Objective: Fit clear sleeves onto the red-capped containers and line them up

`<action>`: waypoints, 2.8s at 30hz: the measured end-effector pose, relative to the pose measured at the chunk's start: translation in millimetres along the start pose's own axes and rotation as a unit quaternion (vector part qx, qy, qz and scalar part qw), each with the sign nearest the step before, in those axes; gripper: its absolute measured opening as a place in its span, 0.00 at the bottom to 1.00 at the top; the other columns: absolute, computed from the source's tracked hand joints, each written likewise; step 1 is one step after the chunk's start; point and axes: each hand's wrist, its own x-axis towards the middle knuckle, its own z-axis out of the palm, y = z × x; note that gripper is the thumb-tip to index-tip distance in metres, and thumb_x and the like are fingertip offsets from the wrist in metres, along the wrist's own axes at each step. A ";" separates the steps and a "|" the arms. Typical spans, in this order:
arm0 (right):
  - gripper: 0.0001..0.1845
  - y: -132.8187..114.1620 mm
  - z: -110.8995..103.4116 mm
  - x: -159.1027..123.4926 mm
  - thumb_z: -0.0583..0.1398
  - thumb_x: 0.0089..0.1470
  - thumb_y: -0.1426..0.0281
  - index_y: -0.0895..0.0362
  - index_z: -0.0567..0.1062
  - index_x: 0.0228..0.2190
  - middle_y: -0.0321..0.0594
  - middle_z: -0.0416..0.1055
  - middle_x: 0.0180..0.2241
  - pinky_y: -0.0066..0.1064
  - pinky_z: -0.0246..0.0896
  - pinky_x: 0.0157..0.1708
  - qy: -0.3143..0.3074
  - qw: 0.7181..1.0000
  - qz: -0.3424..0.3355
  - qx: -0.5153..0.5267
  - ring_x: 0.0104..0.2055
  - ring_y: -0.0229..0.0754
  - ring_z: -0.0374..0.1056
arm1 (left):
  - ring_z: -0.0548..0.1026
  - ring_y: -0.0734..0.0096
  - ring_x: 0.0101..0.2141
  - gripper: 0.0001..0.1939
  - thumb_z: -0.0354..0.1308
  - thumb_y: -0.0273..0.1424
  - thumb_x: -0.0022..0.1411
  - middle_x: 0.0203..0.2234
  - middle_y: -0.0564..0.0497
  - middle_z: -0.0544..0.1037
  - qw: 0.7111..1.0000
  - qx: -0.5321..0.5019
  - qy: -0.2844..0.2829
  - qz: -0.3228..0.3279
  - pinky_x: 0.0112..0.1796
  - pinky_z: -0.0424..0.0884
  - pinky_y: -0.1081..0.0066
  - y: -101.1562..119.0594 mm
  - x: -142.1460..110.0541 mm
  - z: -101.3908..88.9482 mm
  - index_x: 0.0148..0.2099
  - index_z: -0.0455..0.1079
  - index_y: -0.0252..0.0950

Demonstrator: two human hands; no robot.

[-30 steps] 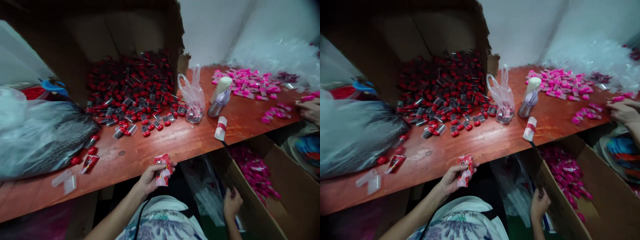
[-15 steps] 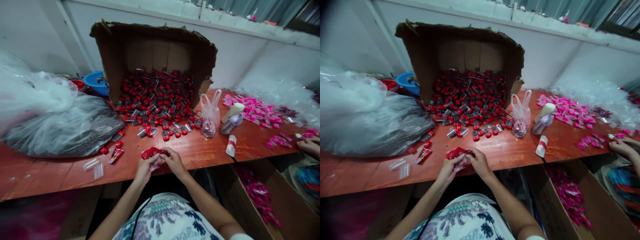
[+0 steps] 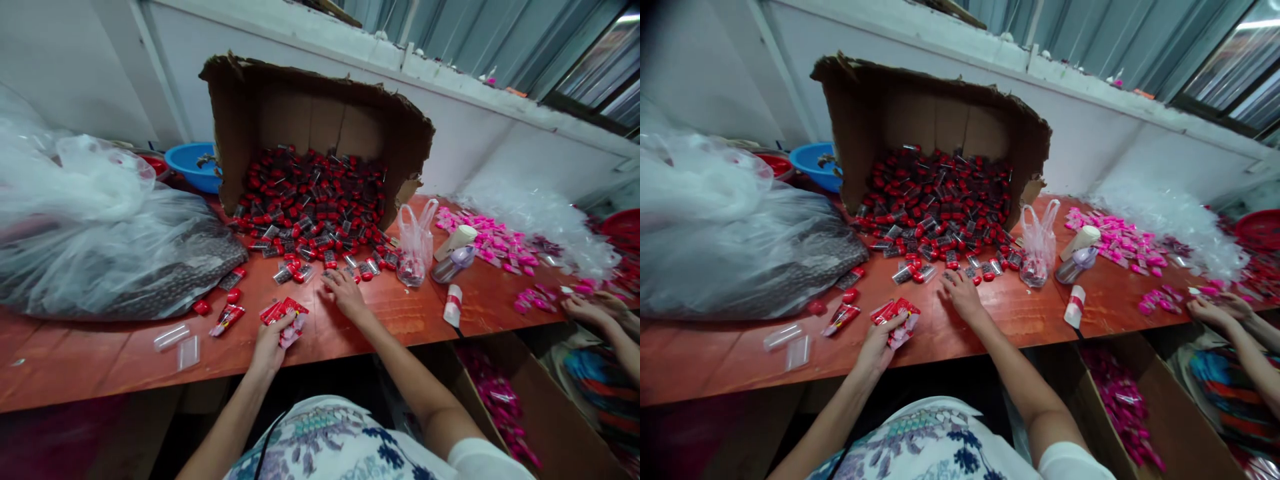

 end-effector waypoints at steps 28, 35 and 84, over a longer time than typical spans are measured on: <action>0.24 -76.1 -0.3 -51.2 0.60 0.50 0.58 0.54 0.69 0.48 0.36 0.69 0.34 0.23 0.68 0.17 0.099 0.798 0.283 0.523 0.27 0.36 0.66 | 0.75 0.72 0.22 0.06 0.64 0.16 0.46 0.21 0.50 0.77 0.997 -0.060 0.038 0.021 0.28 0.75 0.72 -12.4 -0.8 30.2 0.29 0.72 0.29; 0.20 -80.4 -3.7 -51.0 0.60 0.51 0.59 0.52 0.68 0.45 0.36 0.67 0.37 0.25 0.68 0.17 0.163 0.776 0.293 0.534 0.25 0.34 0.69 | 0.75 0.71 0.21 0.10 0.67 0.18 0.40 0.21 0.51 0.77 0.996 -0.061 0.044 0.049 0.25 0.74 0.71 -15.3 -1.5 31.3 0.28 0.72 0.29; 0.15 -83.9 -16.2 -61.9 0.63 0.49 0.64 0.52 0.74 0.41 0.35 0.70 0.32 0.28 0.66 0.28 0.091 0.829 0.226 0.504 0.30 0.37 0.66 | 0.77 0.65 0.29 0.30 0.72 0.23 0.33 0.29 0.49 0.79 0.978 0.134 -0.156 0.042 0.34 0.74 0.69 1.1 -19.7 23.3 0.43 0.72 0.33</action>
